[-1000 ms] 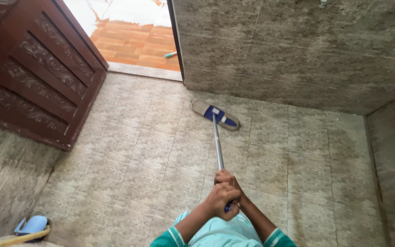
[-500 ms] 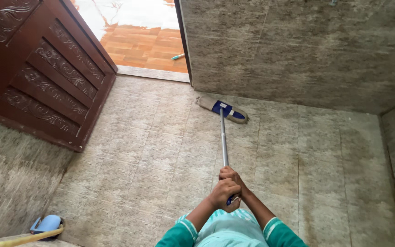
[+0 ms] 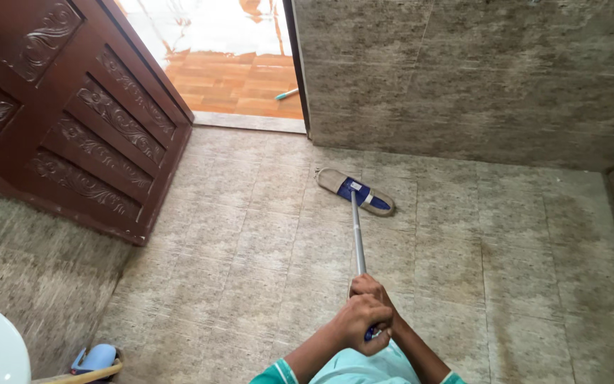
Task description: The person mops a tiled floor in a bathroom using a flat mop, moving the mop head across various sections of the floor and near bathroom fixtures.
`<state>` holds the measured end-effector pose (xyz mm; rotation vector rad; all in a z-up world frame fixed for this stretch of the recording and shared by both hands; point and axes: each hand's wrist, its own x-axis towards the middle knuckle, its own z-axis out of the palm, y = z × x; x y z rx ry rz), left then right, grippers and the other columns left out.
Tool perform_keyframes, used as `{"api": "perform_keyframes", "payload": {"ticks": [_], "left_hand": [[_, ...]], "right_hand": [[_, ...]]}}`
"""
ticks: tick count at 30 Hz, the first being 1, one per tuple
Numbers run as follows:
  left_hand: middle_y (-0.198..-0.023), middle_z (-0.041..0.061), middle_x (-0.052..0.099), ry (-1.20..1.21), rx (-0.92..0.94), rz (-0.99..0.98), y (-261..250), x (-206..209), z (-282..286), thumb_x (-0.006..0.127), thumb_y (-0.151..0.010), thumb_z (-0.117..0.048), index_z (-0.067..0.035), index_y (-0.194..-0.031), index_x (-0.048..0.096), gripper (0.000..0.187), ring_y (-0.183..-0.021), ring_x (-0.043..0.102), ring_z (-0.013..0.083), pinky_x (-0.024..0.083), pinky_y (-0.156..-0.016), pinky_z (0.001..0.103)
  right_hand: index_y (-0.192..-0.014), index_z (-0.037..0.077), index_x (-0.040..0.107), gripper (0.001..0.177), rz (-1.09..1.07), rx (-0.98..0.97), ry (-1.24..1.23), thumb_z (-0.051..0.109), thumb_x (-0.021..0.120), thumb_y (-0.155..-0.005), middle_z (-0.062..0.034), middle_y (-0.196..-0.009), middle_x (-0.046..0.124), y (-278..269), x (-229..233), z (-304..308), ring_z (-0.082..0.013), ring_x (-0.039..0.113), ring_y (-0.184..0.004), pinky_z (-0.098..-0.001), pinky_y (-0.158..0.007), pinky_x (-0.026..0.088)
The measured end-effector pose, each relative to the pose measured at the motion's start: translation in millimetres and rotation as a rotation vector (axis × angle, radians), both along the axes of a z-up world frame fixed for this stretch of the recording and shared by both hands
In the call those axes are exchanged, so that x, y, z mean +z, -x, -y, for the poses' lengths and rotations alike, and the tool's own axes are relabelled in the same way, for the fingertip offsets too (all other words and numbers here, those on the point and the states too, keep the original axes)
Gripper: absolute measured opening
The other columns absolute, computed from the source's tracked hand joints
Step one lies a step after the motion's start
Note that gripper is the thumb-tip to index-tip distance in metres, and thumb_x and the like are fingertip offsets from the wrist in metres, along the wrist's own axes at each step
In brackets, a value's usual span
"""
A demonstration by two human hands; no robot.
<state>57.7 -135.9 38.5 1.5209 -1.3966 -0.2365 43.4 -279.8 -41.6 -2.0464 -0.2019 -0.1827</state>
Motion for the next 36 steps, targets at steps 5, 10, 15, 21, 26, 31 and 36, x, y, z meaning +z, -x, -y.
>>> {"api": "perform_keyframes", "payload": {"ticks": [5,10,15,21,26,31,36], "left_hand": [[-0.071,0.005,0.056,-0.038,-0.076,-0.02,5,3,-19,0.071,-0.083,-0.028,-0.013,-0.075,0.051,0.026,-0.067,0.06,0.028,0.047,-0.07,0.037],[-0.072,0.005,0.055,0.057,-0.038,0.013,-13,-14,-16,0.073,-0.075,-0.033,-0.014,-0.073,0.052,0.028,-0.073,0.059,0.0278,0.045,-0.073,0.04],[-0.075,0.007,0.059,0.07,-0.008,0.086,-23,-60,-21,0.071,-0.073,-0.029,-0.013,-0.075,0.056,0.022,-0.075,0.06,0.0296,0.048,-0.073,0.041],[-0.076,0.007,0.061,0.004,-0.062,0.089,-13,-64,-21,0.071,-0.077,-0.027,-0.012,-0.079,0.057,0.02,-0.075,0.061,0.0306,0.049,-0.075,0.042],[-0.074,0.006,0.06,-0.004,-0.002,0.001,-25,-9,-12,0.07,-0.081,-0.027,-0.012,-0.076,0.054,0.022,-0.075,0.062,0.0297,0.049,-0.074,0.041],[-0.071,0.006,0.058,0.057,-0.006,-0.013,-25,17,-7,0.072,-0.078,-0.028,-0.013,-0.073,0.055,0.024,-0.071,0.06,0.0279,0.048,-0.071,0.04],[-0.07,0.007,0.057,0.128,0.067,0.035,-27,-12,12,0.073,-0.075,-0.031,-0.012,-0.071,0.054,0.027,-0.069,0.058,0.0287,0.047,-0.069,0.04]], "right_hand": [[-0.071,0.002,0.057,0.024,0.002,-0.066,-0.087,0.023,0.066,-0.073,-0.0096,-0.073,0.058,19,11,-27,-0.0264,0.059,-0.08,-0.0372,-0.071,0.051],[-0.074,0.002,0.057,0.022,-0.023,-0.167,-0.16,0.022,0.065,-0.071,-0.0094,-0.076,0.056,13,-1,-29,-0.025,0.059,-0.074,-0.0373,-0.065,0.05],[-0.074,0.003,0.051,0.023,0.165,-0.082,-0.007,0.021,0.065,-0.077,-0.0078,-0.074,0.05,-10,-46,-29,-0.025,0.053,-0.077,-0.0378,-0.07,0.047],[-0.069,0.002,0.051,0.026,0.007,0.035,0.078,0.024,0.065,-0.075,-0.0071,-0.073,0.052,1,-52,-22,-0.0236,0.053,-0.075,-0.0379,-0.068,0.045],[-0.069,0.002,0.051,0.028,0.001,-0.027,0.009,0.026,0.065,-0.073,-0.008,-0.073,0.052,-10,2,-12,-0.0246,0.053,-0.075,-0.0371,-0.068,0.047],[-0.07,0.003,0.051,0.027,0.05,-0.052,-0.044,0.025,0.065,-0.075,-0.008,-0.073,0.052,-4,18,-15,-0.0251,0.054,-0.076,-0.0373,-0.068,0.047],[-0.07,0.004,0.051,0.026,0.117,-0.059,-0.055,0.024,0.065,-0.076,-0.008,-0.073,0.052,-13,-11,0,-0.0257,0.055,-0.078,-0.0375,-0.069,0.047]]}}
